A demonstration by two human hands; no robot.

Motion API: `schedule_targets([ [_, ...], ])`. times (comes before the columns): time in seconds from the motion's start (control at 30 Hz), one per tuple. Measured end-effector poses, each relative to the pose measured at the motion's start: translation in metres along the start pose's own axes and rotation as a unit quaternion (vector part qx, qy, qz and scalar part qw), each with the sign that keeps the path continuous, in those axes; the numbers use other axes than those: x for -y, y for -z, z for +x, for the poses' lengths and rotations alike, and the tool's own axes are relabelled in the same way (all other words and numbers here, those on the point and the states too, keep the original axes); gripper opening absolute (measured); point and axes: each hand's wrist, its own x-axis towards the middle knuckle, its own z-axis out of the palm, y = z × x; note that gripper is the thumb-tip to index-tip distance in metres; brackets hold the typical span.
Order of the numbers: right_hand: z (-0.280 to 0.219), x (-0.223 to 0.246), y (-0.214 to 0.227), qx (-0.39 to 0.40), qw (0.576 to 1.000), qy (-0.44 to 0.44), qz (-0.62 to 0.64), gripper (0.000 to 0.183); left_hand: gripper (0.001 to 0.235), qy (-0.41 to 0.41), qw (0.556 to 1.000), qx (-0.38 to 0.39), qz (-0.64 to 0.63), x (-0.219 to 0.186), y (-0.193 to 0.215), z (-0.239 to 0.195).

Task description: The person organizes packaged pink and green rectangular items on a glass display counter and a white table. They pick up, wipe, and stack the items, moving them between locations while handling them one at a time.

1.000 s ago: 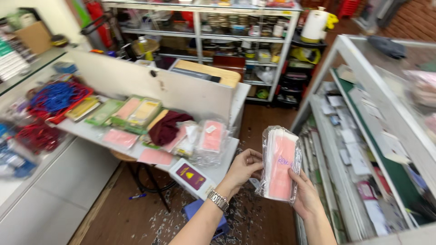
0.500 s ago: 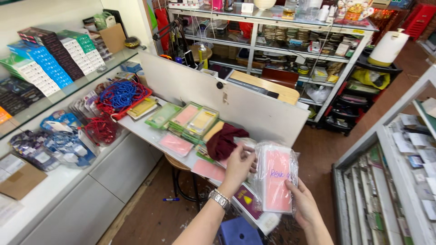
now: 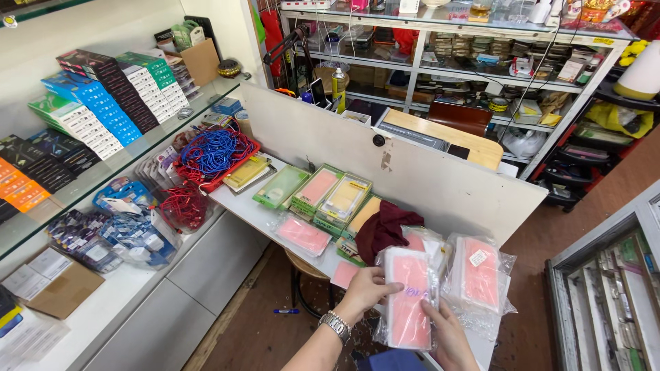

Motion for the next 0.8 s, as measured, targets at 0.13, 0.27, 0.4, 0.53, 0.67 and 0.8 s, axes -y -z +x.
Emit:
schedule_targets([
  [0.13,0.004,-0.001,0.0,0.034,0.999,-0.028,-0.028,0.057,0.045,-0.033,0.997,-0.019,-0.07,0.016,0.001,-0.001],
  [0.27,0.009,0.018,-0.017,-0.003,1.0,0.013,-0.02,0.05,0.059,-0.058,0.997,-0.031,-0.035,0.014,0.002,-0.007],
  [0.4,0.008,0.035,-0.022,0.013,0.994,0.1,-0.046,0.041,0.074,-0.114,0.993,0.034,0.024,0.009,-0.007,-0.015],
  [0.53,0.008,0.041,-0.032,0.011,0.991,0.11,-0.072,0.035,0.062,-0.117,0.992,-0.004,0.055,-0.008,-0.007,-0.024],
  [0.67,0.015,0.045,-0.046,-0.019,0.987,0.127,-0.097,0.031,0.054,-0.142,0.979,-0.057,0.135,-0.033,0.005,-0.02],
  [0.8,0.036,0.047,-0.066,-0.056,0.972,0.196,-0.117,0.027,0.052,-0.17,0.976,-0.025,0.132,-0.049,0.033,-0.004],
])
